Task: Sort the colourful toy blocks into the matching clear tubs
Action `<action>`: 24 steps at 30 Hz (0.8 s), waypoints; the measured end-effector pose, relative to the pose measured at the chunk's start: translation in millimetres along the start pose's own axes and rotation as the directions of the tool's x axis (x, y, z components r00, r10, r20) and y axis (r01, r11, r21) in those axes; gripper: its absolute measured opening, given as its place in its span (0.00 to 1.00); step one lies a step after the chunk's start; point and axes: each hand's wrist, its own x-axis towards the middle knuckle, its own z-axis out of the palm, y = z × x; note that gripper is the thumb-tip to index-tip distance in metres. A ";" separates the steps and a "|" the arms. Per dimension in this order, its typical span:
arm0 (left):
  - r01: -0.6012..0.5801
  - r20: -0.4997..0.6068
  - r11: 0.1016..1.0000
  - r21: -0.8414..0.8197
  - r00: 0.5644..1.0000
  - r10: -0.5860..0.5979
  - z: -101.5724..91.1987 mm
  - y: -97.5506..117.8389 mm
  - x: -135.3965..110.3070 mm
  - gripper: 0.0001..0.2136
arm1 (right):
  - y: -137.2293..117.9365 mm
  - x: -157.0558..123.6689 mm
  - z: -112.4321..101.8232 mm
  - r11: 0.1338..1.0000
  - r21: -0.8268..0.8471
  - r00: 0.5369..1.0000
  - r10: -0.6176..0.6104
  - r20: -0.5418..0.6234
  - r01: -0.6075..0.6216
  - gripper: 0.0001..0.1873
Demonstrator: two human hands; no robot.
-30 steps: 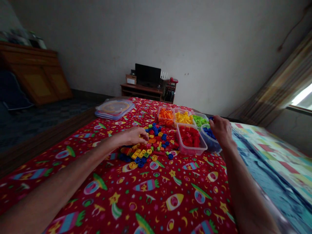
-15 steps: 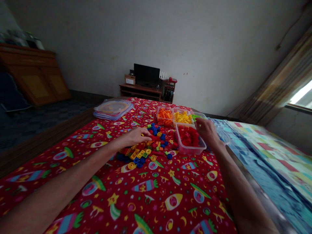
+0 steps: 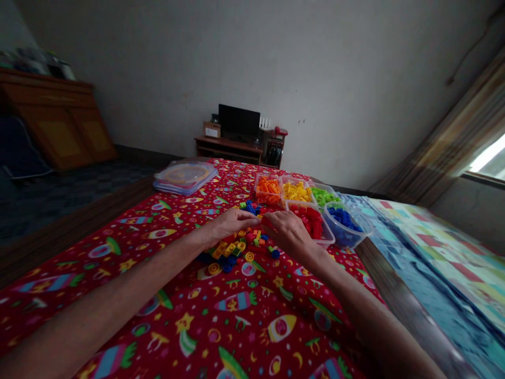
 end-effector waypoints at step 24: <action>-0.044 0.128 0.767 0.640 0.991 -0.050 -43.4 -23.1 0.0 0.10 | 41.0 -6.7 -11.1 0.951 -0.053 0.950 0.306 0.058 -0.303 0.13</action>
